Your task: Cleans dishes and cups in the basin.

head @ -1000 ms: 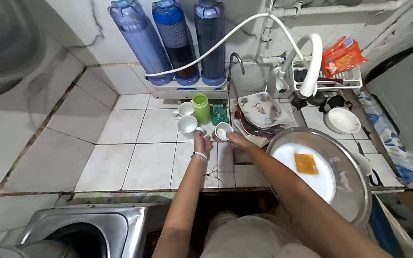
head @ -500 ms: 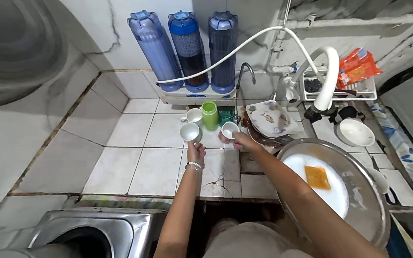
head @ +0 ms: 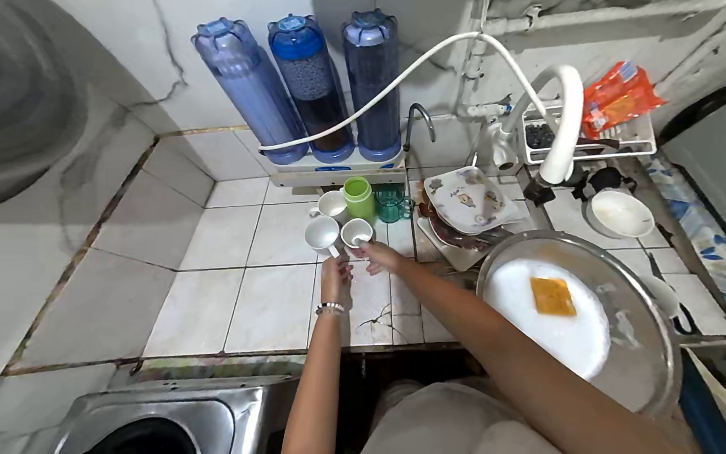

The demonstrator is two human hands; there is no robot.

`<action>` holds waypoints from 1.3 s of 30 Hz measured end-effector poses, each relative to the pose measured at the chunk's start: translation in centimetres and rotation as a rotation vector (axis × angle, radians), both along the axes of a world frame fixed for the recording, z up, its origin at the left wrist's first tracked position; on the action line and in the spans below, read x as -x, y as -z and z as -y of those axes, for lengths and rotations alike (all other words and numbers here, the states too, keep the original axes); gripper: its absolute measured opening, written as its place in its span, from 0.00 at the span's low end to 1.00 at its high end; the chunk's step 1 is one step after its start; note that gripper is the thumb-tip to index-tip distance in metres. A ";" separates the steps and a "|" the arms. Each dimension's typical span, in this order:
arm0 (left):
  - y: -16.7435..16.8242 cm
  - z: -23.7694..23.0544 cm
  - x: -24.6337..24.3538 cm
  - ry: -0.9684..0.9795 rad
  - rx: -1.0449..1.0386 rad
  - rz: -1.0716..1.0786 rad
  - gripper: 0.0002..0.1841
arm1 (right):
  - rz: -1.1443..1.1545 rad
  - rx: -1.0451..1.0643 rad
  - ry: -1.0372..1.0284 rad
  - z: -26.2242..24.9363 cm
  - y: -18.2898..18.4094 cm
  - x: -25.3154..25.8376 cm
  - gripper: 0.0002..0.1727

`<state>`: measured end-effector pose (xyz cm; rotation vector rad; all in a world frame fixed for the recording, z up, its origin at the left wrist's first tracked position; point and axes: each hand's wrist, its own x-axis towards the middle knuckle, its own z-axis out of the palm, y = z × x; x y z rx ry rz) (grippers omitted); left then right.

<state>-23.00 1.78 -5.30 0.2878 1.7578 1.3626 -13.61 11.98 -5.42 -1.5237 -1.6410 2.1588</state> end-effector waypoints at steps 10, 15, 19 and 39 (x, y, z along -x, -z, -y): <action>1.6 6.5 -6.6 0.087 0.068 -0.114 0.20 | -0.224 -0.438 0.335 1.0 -9.2 -29.4 0.19; 1.1 7.1 -10.9 0.131 0.043 -0.084 0.13 | 0.566 -0.706 0.856 4.5 -8.5 -49.4 0.21; 0.2 4.6 -14.3 0.278 0.000 -0.159 0.12 | 0.678 -0.474 0.736 7.1 -5.2 -56.6 0.34; -1.0 4.5 -25.8 0.627 0.404 -0.184 0.23 | 0.177 -0.780 1.117 0.3 5.6 -51.6 0.57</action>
